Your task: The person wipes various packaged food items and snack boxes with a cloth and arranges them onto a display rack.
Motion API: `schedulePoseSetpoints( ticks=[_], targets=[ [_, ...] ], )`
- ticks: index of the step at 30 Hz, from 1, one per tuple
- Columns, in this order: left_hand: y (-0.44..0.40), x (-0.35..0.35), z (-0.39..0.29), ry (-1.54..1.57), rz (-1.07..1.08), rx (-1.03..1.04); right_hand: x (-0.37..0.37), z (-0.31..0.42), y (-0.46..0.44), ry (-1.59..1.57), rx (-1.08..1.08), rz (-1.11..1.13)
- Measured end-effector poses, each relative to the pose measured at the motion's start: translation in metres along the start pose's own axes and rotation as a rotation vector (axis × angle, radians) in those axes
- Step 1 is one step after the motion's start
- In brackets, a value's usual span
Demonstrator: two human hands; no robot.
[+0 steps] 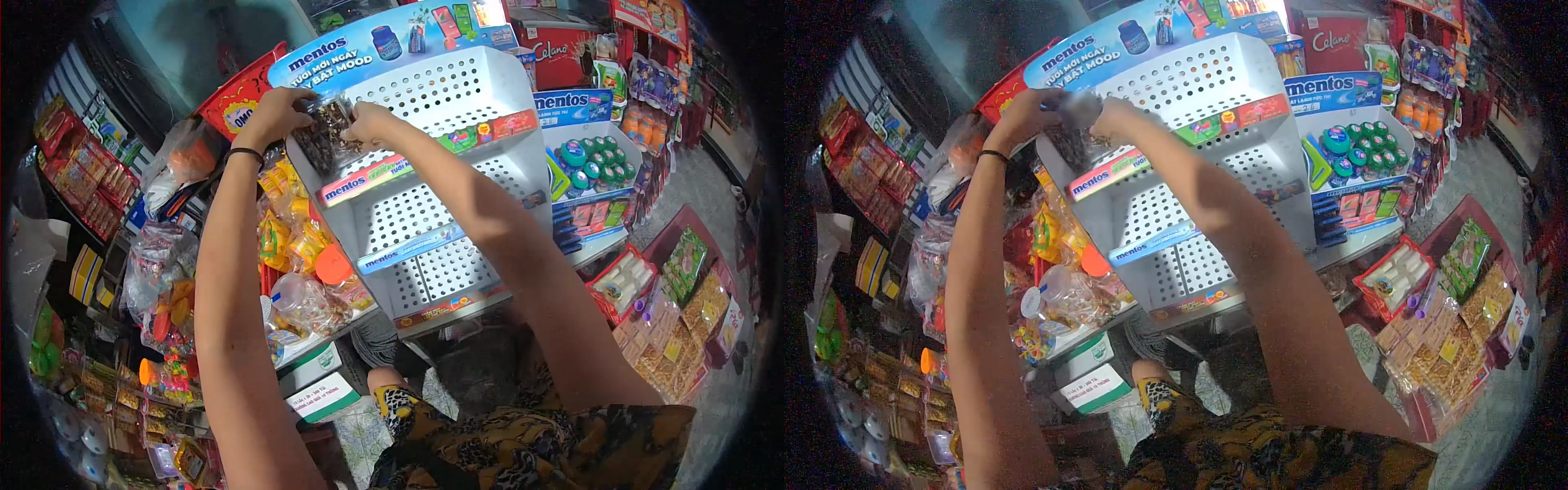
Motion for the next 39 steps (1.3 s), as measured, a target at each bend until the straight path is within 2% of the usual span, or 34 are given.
schedulePoseSetpoints(
  ticks=[3,5,7,9,11,13,16,19,21,23,24,25,26,29,33,34,36,37,38,39],
  targets=[
    [0.003,-0.002,-0.003,0.03,-0.03,0.025,-0.001,0.002,0.005,-0.067,-0.006,0.062],
    [0.01,-0.002,-0.01,0.058,-0.008,-0.081,-0.003,0.003,0.014,-0.069,-0.003,0.056],
    [0.006,0.01,0.0,0.061,-0.059,-0.057,-0.004,0.004,0.017,-0.07,0.0,0.051],
    [0.006,0.014,0.003,0.041,-0.139,0.019,-0.005,0.006,0.021,0.048,-0.019,0.011],
    [0.011,0.015,-0.001,0.106,-0.099,-0.023,-0.01,0.012,0.029,0.128,-0.037,0.089],
    [0.014,0.016,-0.006,-0.036,-0.081,-0.038,-0.018,0.029,0.049,0.413,-0.032,0.107],
    [0.019,0.016,-0.008,-0.085,-0.099,-0.025,-0.044,0.047,0.11,0.201,-0.253,-0.14],
    [0.02,0.021,-0.004,-0.115,-0.236,0.023,-0.073,0.076,0.224,-0.134,-0.61,0.119],
    [0.021,0.023,-0.009,-0.19,-0.316,0.045,-0.088,0.089,0.304,-0.131,-0.921,0.179],
    [0.023,0.024,-0.017,-0.282,-0.43,-0.02,-0.099,0.093,0.365,-0.187,-1.062,0.274],
    [0.019,0.024,-0.014,-0.26,-0.453,0.015,-0.105,0.093,0.392,-0.217,-1.107,0.298],
    [0.012,0.028,0.001,-0.22,-0.556,0.156,-0.111,0.094,0.417,-0.246,-1.136,0.312],
    [0.019,0.026,-0.019,-0.291,-0.592,0.059,-0.114,0.095,0.443,-0.271,-1.158,0.314],
    [0.028,0.025,-0.065,-0.206,-0.66,0.195,-0.128,0.092,0.504,-0.31,-1.156,0.256],
    [0.045,0.045,-0.178,-0.096,-0.773,0.318,-0.136,0.097,0.57,-0.322,-1.18,0.147],
    [0.042,0.055,-0.198,0.045,-0.708,0.364,-0.138,0.098,0.583,-0.328,-1.189,0.125],
    [0.049,0.074,-0.266,0.053,-0.649,0.595,-0.142,0.101,0.606,-0.338,-1.216,0.079],
    [0.052,0.093,-0.292,0.133,-0.592,0.598,-0.143,0.101,0.616,-0.336,-1.235,0.059],
    [0.054,0.103,-0.327,0.184,-0.484,0.753,-0.144,0.104,0.625,-0.333,-1.252,0.046],
    [0.055,0.119,-0.354,0.277,-0.352,0.813,-0.147,0.104,0.632,-0.329,-1.268,0.041]
  ],
)
Point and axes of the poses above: each hand's wrist, its own y-axis away from the middle knuckle, its own x-axis out of the palm, z = x × y, the point moved 2 cm from there along -y, towards the middle knuckle, and after that the axes turned 11 degrees about z, right-handed, at the moved point
